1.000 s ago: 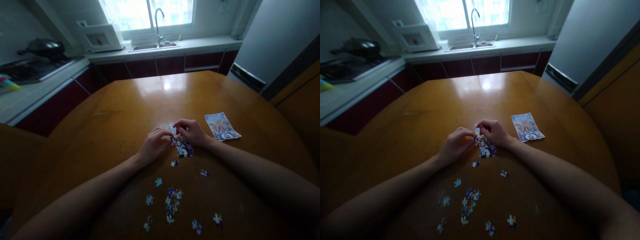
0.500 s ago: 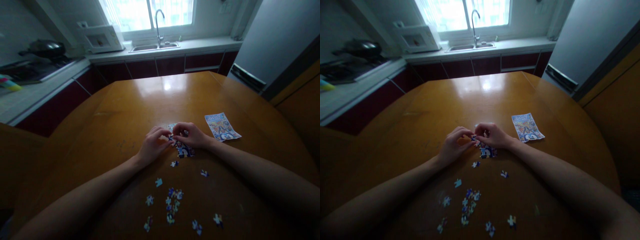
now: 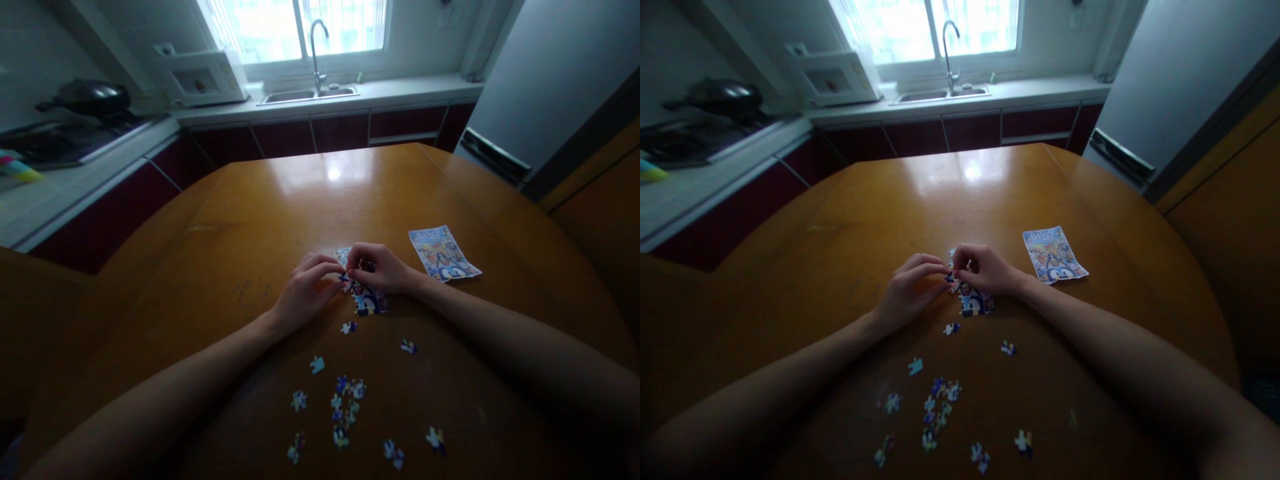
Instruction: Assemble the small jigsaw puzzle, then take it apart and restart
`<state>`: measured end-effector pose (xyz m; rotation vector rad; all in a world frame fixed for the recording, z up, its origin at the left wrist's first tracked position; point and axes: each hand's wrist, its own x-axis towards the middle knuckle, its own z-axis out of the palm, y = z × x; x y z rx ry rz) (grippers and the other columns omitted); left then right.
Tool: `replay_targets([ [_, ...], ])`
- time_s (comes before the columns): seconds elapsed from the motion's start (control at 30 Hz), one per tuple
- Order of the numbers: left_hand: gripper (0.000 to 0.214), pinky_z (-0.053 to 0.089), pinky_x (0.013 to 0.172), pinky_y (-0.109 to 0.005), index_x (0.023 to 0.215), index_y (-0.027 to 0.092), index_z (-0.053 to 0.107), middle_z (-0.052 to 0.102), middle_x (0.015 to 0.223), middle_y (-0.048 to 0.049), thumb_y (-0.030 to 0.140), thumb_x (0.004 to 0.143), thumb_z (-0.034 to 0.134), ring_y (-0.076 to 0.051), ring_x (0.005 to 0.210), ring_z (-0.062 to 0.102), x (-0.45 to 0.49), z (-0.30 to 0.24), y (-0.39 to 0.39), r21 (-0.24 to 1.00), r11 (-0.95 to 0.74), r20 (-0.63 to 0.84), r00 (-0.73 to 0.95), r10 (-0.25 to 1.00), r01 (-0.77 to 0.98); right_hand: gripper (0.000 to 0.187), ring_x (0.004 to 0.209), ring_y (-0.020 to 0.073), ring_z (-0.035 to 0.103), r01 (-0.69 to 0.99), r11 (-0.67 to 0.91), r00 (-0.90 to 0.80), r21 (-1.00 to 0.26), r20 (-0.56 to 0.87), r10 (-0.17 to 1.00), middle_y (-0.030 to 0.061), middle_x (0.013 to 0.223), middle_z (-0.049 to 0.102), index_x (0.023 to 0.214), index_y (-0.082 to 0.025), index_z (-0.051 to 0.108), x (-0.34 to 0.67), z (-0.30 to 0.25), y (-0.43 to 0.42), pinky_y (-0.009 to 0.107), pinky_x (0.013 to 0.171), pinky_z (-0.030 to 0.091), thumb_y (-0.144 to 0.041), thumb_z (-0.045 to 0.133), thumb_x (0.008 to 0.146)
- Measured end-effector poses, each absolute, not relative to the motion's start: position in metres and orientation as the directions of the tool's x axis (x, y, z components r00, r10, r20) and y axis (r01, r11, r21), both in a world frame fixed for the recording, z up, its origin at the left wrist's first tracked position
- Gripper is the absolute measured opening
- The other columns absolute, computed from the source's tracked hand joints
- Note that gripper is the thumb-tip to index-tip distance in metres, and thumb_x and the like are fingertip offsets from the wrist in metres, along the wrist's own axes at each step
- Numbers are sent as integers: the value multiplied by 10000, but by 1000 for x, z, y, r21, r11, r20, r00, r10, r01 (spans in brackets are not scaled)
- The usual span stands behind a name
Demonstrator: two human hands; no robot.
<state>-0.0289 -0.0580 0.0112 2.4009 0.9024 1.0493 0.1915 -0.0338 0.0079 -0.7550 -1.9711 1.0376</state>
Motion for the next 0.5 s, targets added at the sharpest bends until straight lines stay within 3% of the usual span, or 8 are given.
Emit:
replay_targets([
  [0.23, 153, 526, 809, -348, 1027, 237, 722, 693, 980, -55, 267, 878, 712, -187, 913, 615, -31, 10, -57, 482, -764, 513, 569, 643, 430, 66, 597, 85, 459, 123, 468, -545, -875, 334, 769, -31, 692, 552, 807, -167, 588, 191, 5, -33, 231, 534, 380, -188, 651, 806],
  [0.5, 108, 481, 840, -356, 942, 271, 743, 724, 947, -20, 346, 865, 729, -189, 909, 615, -29, 13, -67, 435, -774, 416, 660, 626, 460, 52, 638, 103, 478, 240, 515, -370, -823, 413, 832, -18, 695, 602, 805, -170, 625, 189, 3, -30, 255, 583, 373, -151, 577, 808],
])
